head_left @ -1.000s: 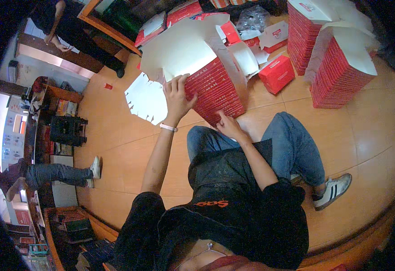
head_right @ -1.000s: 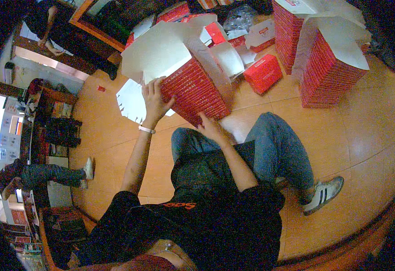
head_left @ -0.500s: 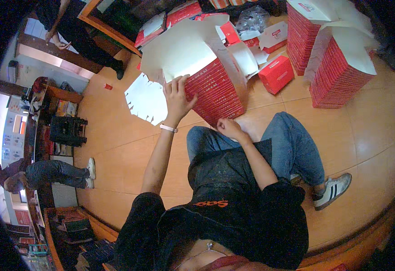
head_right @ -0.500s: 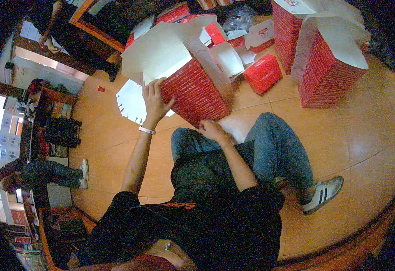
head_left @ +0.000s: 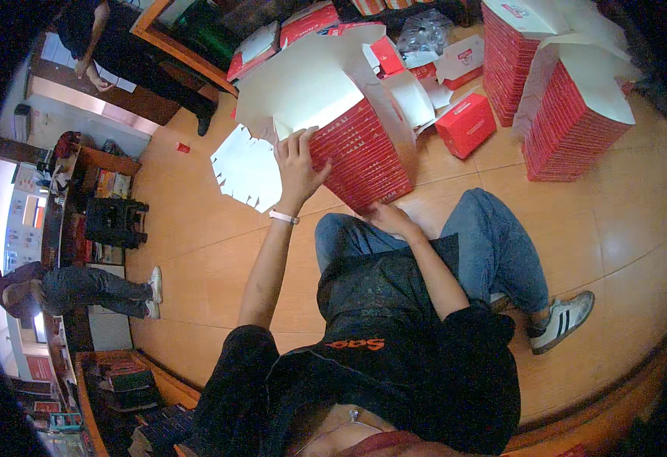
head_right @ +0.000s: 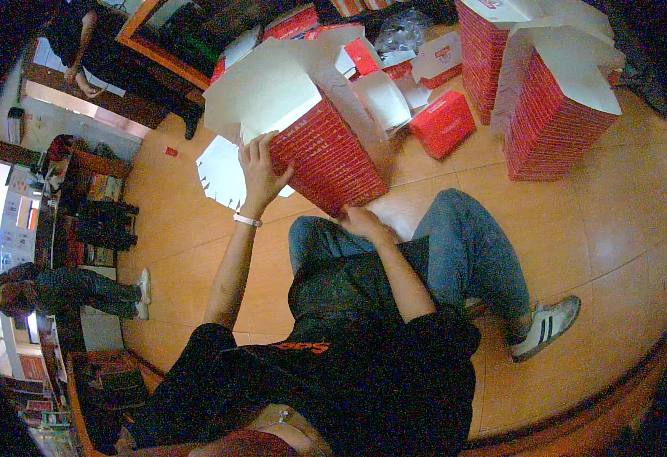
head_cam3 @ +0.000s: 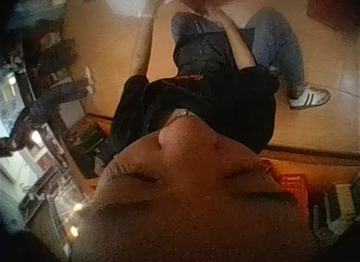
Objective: The person packs food into a takeout container, places the container into a plastic bag, and staples the receipt to the bag. Then, the person sits on the floor to fold and stack flat cardboard food boxes by hand.
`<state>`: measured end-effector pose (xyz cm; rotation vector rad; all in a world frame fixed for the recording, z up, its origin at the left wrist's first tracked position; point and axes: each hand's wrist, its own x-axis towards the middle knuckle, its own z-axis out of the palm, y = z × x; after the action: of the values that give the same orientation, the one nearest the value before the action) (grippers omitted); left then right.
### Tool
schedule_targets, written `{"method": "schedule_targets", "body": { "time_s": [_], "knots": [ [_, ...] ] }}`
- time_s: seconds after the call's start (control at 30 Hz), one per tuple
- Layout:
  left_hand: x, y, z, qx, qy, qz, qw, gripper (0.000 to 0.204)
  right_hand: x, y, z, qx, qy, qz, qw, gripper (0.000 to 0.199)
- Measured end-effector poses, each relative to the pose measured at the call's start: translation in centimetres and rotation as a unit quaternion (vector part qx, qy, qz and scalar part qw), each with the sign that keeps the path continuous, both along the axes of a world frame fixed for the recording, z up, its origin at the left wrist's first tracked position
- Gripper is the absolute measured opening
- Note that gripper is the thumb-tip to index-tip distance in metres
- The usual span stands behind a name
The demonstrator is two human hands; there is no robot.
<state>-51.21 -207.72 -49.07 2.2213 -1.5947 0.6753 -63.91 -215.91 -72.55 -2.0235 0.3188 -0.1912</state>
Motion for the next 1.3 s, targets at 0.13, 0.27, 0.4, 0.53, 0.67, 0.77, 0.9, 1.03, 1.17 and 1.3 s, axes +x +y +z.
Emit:
{"method": "schedule_targets", "body": {
  "time_s": [0.13,0.27,0.4,0.53,0.67,0.77,0.9,1.03,1.17,1.3],
  "knots": [
    [0.0,0.0,0.0,0.008,-0.008,0.004,1.0,0.066,-0.1,0.3,-0.2,-0.038,-0.035,-0.087,0.995,0.03],
    [0.0,-0.1,-0.1,-0.001,-0.02,0.004,1.0,0.066,-0.1,-0.4,0.1,-0.036,0.011,0.019,0.999,0.042],
    [0.0,-0.1,-0.1,0.002,-0.021,0.006,1.0,0.067,-0.1,-0.5,-0.2,-0.063,0.091,0.074,0.991,0.045],
    [0.0,0.0,-0.1,0.006,-0.018,0.007,1.0,0.066,-0.1,0.1,-0.9,0.001,0.053,-0.029,0.998,0.041],
    [0.0,0.0,-0.2,-0.004,-0.027,0.007,1.0,0.067,-0.2,0.0,-1.0,-0.045,0.033,0.007,0.998,0.025],
    [0.0,0.1,-0.3,-0.005,-0.03,0.006,1.0,0.067,-0.4,-0.6,-0.5,-0.059,0.089,0.08,0.991,0.019],
    [-0.1,0.2,-0.2,-0.006,-0.024,0.004,1.0,0.067,-0.6,-0.7,-0.3,-0.05,0.16,0.088,0.982,0.018],
    [-0.2,0.1,-0.2,0.004,-0.018,0.014,1.0,0.067,-0.5,0.1,-0.9,-0.025,0.132,0.07,0.988,0.019],
    [-0.2,0.2,-0.2,-0.01,-0.016,0.007,1.0,0.067,-0.1,0.3,-1.7,0.007,-0.006,-0.067,0.998,0.019],
    [-0.3,0.3,-0.2,-0.008,-0.015,0.001,1.0,0.067,0.4,-0.6,-2.2,-0.037,0.1,0.08,0.991,0.04]
  ]
}}
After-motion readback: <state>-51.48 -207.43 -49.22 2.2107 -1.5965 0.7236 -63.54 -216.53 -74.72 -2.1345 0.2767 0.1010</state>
